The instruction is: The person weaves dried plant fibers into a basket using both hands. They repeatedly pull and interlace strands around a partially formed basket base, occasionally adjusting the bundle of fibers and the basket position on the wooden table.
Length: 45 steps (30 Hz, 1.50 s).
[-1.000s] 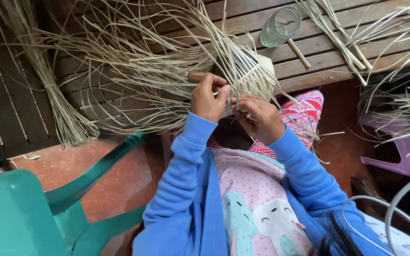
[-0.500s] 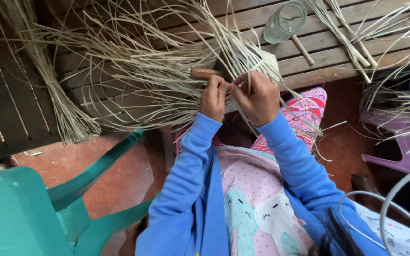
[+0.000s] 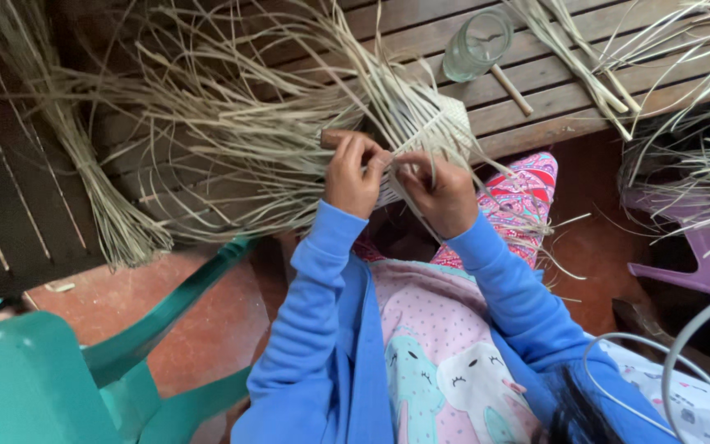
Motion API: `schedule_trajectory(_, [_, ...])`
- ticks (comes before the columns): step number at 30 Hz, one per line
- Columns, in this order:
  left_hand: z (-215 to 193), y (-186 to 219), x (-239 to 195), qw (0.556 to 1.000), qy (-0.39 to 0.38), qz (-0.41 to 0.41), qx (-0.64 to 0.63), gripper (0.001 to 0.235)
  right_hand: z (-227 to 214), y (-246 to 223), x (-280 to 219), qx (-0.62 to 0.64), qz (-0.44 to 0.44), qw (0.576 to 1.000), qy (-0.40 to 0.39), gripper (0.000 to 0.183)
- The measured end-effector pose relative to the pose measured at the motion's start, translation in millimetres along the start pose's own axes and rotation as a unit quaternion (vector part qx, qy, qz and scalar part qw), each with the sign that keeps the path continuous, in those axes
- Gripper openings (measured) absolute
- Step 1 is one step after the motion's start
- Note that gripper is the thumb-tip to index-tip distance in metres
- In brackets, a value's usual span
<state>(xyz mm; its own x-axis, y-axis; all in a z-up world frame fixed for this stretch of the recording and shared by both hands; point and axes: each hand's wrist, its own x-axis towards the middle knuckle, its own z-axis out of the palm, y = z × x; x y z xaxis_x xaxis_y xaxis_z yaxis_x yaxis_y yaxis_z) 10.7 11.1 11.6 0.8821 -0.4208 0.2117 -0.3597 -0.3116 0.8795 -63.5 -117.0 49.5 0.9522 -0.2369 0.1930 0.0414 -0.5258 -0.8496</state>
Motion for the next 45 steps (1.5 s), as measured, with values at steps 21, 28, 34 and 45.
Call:
schedule_trajectory(21, [6, 5, 2, 0.984, 0.026, -0.171, -0.047, 0.019, -8, 11, -2, -0.217, 0.049, 0.974, -0.049, 0.014])
schedule_trajectory(28, [5, 7, 4, 0.977, 0.023, -0.193, -0.084, 0.02, -13, 1, 1, -0.191, 0.094, 0.973, -0.083, 0.018])
schedule_trajectory(34, [2, 13, 5, 0.984, 0.043, -0.16, -0.069, 0.017, -17, -3, 31, -0.105, 0.121, 0.982, -0.101, 0.015])
schedule_trajectory(45, [6, 30, 5, 0.988, 0.102, -0.112, -0.028, 0.013, -23, -20, 76, 0.0, 0.052, 0.994, -0.1, 0.021])
